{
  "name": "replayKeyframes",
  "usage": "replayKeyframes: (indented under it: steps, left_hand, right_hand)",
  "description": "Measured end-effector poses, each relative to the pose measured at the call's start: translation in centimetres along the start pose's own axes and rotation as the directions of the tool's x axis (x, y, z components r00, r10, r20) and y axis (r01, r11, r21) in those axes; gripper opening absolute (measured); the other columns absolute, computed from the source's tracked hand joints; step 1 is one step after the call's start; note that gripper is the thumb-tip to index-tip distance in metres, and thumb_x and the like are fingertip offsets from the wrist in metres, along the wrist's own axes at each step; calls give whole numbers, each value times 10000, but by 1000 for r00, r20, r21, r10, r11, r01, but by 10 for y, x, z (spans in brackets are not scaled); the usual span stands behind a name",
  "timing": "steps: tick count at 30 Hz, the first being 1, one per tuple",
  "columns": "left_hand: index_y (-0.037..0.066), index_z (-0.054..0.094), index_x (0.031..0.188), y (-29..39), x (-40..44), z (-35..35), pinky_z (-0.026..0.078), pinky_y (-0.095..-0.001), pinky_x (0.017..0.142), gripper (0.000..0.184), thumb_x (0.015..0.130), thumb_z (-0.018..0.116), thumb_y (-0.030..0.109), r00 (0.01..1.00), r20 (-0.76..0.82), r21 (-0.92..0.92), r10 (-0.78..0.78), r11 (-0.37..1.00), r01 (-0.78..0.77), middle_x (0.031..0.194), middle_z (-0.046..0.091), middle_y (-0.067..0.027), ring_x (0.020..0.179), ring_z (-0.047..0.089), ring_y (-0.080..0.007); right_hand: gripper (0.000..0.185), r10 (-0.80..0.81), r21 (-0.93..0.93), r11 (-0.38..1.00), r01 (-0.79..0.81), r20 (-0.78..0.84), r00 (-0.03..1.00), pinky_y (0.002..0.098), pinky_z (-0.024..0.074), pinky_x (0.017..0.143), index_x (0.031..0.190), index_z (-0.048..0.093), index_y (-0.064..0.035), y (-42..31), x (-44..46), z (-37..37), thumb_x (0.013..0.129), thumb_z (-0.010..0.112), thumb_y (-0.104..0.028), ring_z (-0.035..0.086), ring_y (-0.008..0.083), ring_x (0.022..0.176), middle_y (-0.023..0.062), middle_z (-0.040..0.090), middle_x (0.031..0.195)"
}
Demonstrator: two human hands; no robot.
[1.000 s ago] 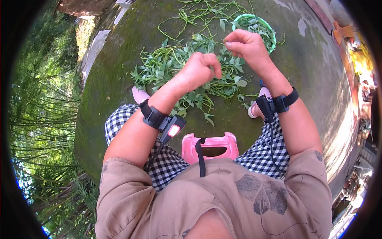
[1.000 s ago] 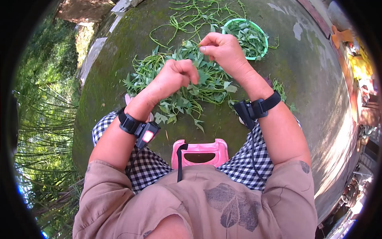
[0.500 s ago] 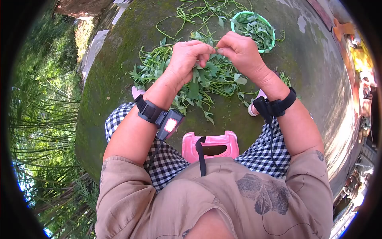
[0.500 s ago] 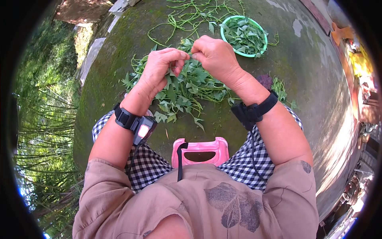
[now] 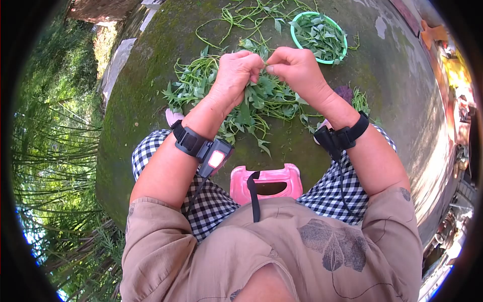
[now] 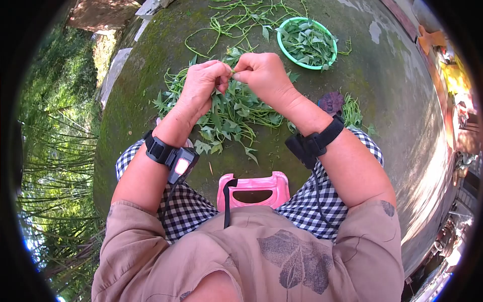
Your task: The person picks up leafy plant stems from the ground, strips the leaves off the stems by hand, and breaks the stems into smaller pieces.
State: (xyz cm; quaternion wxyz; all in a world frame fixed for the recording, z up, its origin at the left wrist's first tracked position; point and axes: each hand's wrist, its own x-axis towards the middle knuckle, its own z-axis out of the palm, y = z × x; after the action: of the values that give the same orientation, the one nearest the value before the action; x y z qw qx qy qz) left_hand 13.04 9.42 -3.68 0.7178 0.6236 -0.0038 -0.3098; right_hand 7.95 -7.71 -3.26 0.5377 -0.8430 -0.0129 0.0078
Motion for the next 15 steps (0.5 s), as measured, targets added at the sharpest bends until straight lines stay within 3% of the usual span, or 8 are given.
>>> replayKeyframes:
  steps: [3,6,15]
  left_hand:
    - [4,626,760,-1,1,-1,386,-237,517,95,804,611,88,1000,9,-25,-8,1000,8,666,554,-31,564,496,-107]
    - [4,626,770,-1,1,-1,381,-234,514,90,803,615,86,1000,12,-35,-14,999,14,664,551,-27,552,489,-105]
    - [3,638,773,-2,0,2,372,-223,509,66,794,623,63,999,-12,86,41,995,-40,649,539,-13,536,470,-91]
  right_hand:
    - [83,209,304,929,-214,49,977,240,446,471,814,668,-4,-9,0,0,759,702,-55,589,77,567,27,631,672]
    - [50,281,387,881,-271,31,959,204,435,445,797,668,-16,-12,-3,3,786,697,-55,585,68,546,9,643,697]
    - [43,249,380,900,-213,-49,967,213,438,433,798,668,-14,-15,-7,7,780,691,-46,591,70,540,22,644,684]
